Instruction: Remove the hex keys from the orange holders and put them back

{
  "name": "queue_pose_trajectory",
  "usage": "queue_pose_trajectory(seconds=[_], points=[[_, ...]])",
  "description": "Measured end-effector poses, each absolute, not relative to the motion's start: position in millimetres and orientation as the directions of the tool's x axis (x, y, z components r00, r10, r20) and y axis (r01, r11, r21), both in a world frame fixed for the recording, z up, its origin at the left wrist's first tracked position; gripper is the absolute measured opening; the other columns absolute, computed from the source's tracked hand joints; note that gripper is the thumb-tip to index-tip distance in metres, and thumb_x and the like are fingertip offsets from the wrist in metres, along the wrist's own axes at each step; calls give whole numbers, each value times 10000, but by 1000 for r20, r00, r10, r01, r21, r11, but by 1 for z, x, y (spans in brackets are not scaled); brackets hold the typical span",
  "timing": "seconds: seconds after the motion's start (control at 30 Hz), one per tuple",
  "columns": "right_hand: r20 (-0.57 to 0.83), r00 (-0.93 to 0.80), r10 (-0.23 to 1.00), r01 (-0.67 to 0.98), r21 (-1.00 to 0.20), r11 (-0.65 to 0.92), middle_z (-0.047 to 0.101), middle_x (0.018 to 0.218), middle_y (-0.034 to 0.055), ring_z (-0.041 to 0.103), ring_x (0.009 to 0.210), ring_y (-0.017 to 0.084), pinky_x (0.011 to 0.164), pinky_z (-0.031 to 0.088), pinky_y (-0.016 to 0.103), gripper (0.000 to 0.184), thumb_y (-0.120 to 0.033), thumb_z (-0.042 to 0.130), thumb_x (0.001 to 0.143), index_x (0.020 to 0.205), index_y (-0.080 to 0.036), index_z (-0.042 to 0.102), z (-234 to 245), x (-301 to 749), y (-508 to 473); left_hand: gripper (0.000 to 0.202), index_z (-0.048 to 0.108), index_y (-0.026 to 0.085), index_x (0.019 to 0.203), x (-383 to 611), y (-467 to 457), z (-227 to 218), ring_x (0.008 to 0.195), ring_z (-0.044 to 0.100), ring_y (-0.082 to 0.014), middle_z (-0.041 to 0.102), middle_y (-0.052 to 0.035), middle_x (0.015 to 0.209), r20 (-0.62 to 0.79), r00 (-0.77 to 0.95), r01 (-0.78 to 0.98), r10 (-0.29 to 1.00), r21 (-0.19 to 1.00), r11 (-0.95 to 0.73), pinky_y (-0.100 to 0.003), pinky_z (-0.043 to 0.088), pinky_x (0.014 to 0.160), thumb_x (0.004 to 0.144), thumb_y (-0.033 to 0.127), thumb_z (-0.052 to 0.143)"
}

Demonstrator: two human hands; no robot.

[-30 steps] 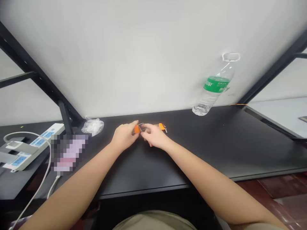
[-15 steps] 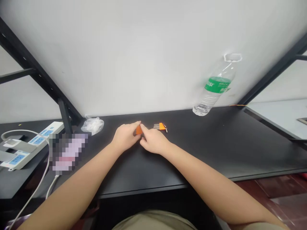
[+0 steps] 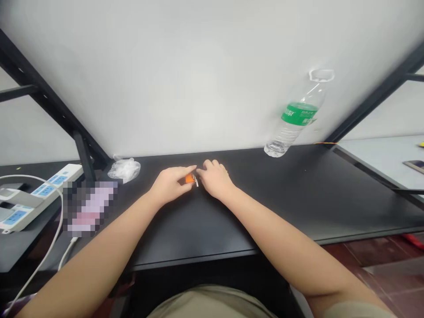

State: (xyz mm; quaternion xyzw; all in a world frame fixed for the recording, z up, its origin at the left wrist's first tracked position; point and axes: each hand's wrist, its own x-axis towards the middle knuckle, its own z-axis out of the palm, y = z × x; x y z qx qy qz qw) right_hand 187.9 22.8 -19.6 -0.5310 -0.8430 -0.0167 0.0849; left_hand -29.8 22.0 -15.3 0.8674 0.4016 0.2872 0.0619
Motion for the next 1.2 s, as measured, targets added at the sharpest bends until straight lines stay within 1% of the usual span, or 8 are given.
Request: queue_pose_trajectory(seconds=[0.1, 0.27, 0.33, 0.4, 0.5, 0.63, 0.73, 1.2], points=[[186, -462, 867, 886, 55, 460, 620, 1210, 146, 484, 1099, 318, 836, 362, 410, 258, -247, 486, 1020, 1084, -231, 735, -14, 183, 19, 498, 620, 304, 1406, -27, 20, -14, 1049, 706, -194, 748, -18, 1187, 467, 533, 605, 705, 372, -704, -337, 548, 942, 908, 293, 625], [102, -490, 866, 872, 35, 489, 680, 976, 158, 531, 974, 289, 821, 380, 396, 166, -170, 548, 945, 920, -157, 711, -8, 180, 9, 742, 422, 300, 1544, -26, 17, -9, 1062, 716, -205, 735, -14, 1242, 400, 507, 624, 764, 441, -645, -353, 551, 959, 850, 266, 682], [55, -492, 869, 869, -20, 494, 683, 898, 148, 560, 927, 278, 803, 395, 376, 80, -148, 613, 867, 828, -157, 682, -6, 181, 6, 747, 422, 272, 1513, -27, 18, -9, 1086, 712, -213, 723, -27, 1273, 390, 465, 630, 795, 486, -606, -356, 552, 963, 821, 250, 702], [34, -472, 881, 874, -114, 472, 679, 852, 119, 582, 852, 248, 739, 400, 341, 47, -145, 636, 822, 786, -173, 646, -4, 184, 4, 631, 504, 256, 1415, -28, 19, -9, 1101, 704, -220, 718, -36, 1272, 393, 443, 631, 806, 502, -592, -360, 549, 969, 816, 243, 702], [80, -393, 916, 854, -336, 396, 665, 803, 50, 574, 724, 188, 647, 393, 297, 41, -174, 627, 807, 804, -202, 597, 2, 192, 5, 528, 583, 251, 1335, -28, 22, -10, 1067, 699, -227, 722, -41, 1217, 415, 442, 652, 795, 461, -603, -382, 541, 981, 821, 244, 700], [165, -330, 929, 656, -668, 352, 657, 774, -11, 589, 669, 151, 641, 443, 277, 56, -202, 599, 813, 864, -223, 594, 12, 199, 6, 545, 589, 248, 1364, -28, 23, -10, 1010, 695, -227, 726, -45, 1146, 433, 463, 652, 773, 424, -628, -407, 528, 994, 831, 249, 701], [180, -304, 935, 490, -812, 316, 640, 734, -20, 596, 611, 143, 598, 465, 275, 67, -239, 583, 841, 894, -227, 622, 16, 201, 4, 525, 601, 257, 1351, -27, 22, -8, 996, 696, -220, 730, -34, 1127, 431, 478, 641, 765, 425, -639, -407, 519, 999, 836, 248, 699], [124, -285, 950, 386, -893, 232, 615, 657, -15, 560, 506, 129, 475, 454, 254, 97, -303, 625, 866, 896, -220, 665, 19, 202, 2, 482, 628, 261, 1309, -24, 21, -8, 958, 690, -214, 735, -29, 1070, 438, 485, 667, 757, 375, -644, -389, 503, 981, 833, 262, 703]])
